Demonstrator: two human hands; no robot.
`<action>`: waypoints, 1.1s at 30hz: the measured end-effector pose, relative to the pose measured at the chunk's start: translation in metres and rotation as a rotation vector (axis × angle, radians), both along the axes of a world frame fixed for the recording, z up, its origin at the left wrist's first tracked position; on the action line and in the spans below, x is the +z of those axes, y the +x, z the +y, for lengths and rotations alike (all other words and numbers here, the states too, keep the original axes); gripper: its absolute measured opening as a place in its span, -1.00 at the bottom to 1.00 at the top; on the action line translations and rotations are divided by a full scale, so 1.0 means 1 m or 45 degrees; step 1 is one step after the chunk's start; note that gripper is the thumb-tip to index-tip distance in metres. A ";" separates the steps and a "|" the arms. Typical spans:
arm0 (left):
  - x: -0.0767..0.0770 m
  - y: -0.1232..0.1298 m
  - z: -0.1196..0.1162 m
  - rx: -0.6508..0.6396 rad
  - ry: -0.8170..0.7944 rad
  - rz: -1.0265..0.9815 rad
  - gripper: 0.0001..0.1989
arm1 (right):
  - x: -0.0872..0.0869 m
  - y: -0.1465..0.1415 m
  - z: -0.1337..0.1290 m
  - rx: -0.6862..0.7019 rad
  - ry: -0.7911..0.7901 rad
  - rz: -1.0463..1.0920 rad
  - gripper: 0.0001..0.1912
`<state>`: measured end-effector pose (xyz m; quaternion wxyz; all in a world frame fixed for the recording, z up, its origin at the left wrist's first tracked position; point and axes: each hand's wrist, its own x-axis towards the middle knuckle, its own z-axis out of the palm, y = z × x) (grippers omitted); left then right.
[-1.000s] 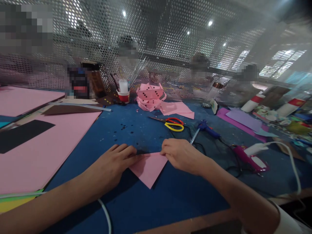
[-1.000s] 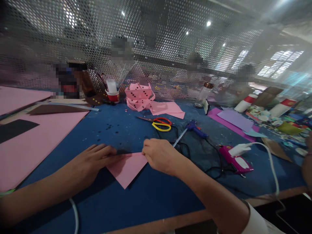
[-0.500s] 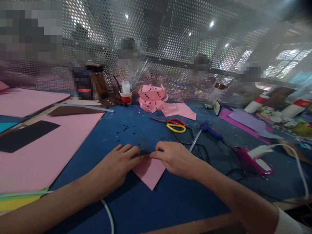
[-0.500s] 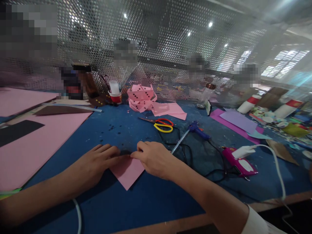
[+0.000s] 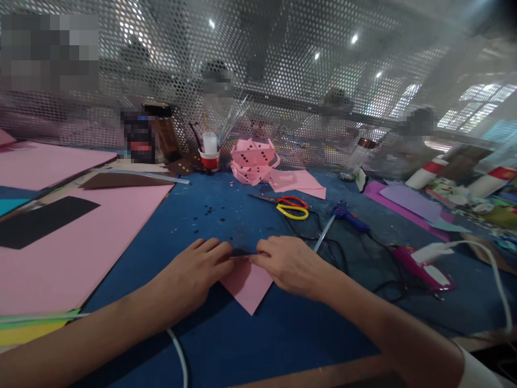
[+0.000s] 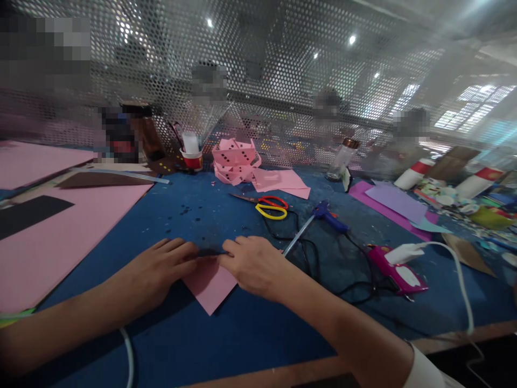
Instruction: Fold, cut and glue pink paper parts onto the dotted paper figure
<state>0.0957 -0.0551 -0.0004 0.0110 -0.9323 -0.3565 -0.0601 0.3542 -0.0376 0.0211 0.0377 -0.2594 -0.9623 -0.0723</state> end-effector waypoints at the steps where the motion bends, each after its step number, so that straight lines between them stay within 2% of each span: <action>1: 0.000 -0.001 0.000 0.004 -0.012 -0.006 -0.45 | 0.000 0.002 0.000 -0.014 -0.016 0.000 -0.82; 6: -0.002 -0.005 -0.001 -0.007 -0.019 -0.051 -0.41 | 0.003 0.017 0.003 -0.140 -0.120 0.012 -0.87; 13: -0.006 -0.010 0.000 -0.048 0.036 -0.178 -0.46 | 0.007 0.024 0.003 -0.193 -0.239 0.067 -0.77; 24: -0.007 -0.018 0.000 -0.034 -0.009 -0.234 -0.51 | 0.018 0.029 0.003 -0.272 -0.267 -0.018 -0.74; 33: -0.011 -0.025 0.001 -0.031 0.021 -0.213 -0.54 | 0.021 0.032 0.003 -0.282 -0.287 -0.020 -0.73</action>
